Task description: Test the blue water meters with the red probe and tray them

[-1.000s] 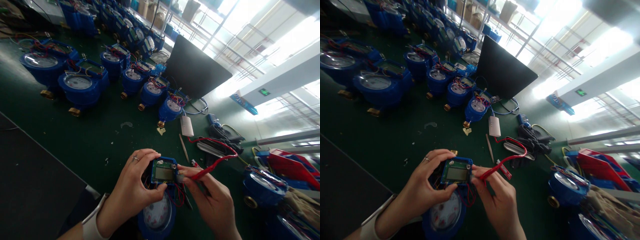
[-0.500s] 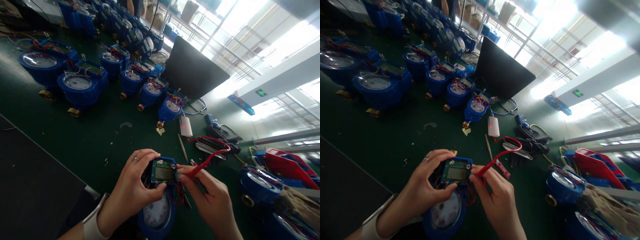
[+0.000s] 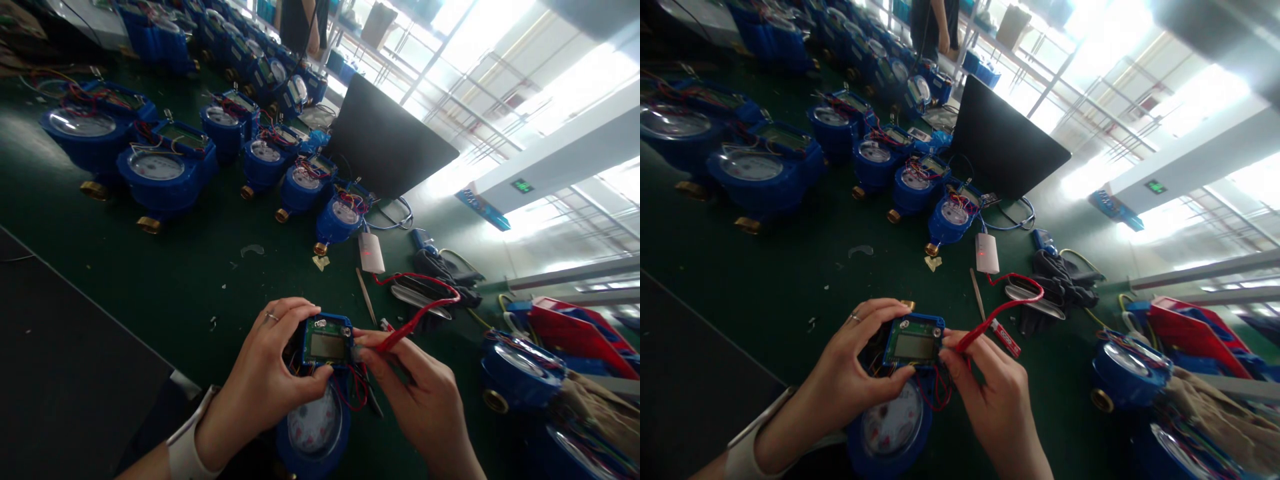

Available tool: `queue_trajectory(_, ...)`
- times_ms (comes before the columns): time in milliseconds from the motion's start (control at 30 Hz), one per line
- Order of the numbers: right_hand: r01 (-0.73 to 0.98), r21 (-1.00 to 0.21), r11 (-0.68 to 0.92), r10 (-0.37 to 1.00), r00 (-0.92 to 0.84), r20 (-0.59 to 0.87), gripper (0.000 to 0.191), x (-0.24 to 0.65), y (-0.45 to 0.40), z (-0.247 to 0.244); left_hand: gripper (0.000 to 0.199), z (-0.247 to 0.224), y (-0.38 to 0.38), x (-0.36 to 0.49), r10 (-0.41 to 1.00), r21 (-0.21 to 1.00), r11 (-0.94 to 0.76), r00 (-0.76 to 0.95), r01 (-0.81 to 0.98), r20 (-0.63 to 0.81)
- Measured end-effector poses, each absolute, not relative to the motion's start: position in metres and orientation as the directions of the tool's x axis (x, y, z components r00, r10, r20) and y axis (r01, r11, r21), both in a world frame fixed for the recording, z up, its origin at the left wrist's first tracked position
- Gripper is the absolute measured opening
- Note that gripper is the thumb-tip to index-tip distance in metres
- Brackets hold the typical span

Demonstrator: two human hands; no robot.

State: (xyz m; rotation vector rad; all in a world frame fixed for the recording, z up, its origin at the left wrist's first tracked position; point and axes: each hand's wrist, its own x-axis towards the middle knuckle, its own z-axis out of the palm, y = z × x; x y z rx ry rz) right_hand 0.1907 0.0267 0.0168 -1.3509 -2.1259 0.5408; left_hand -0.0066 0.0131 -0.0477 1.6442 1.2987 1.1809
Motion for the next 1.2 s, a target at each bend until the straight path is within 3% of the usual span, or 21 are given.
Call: queue_trajectory(1200, 0.675, -0.634, 0.378, 0.925, -0.31, 0.221, 0.011, 0.1909, 0.0264, 0.0172, 0.051, -0.0446, 0.0134, -0.0067, 0.975, 0.924, -0.221, 0.069, 0.313, 0.209)
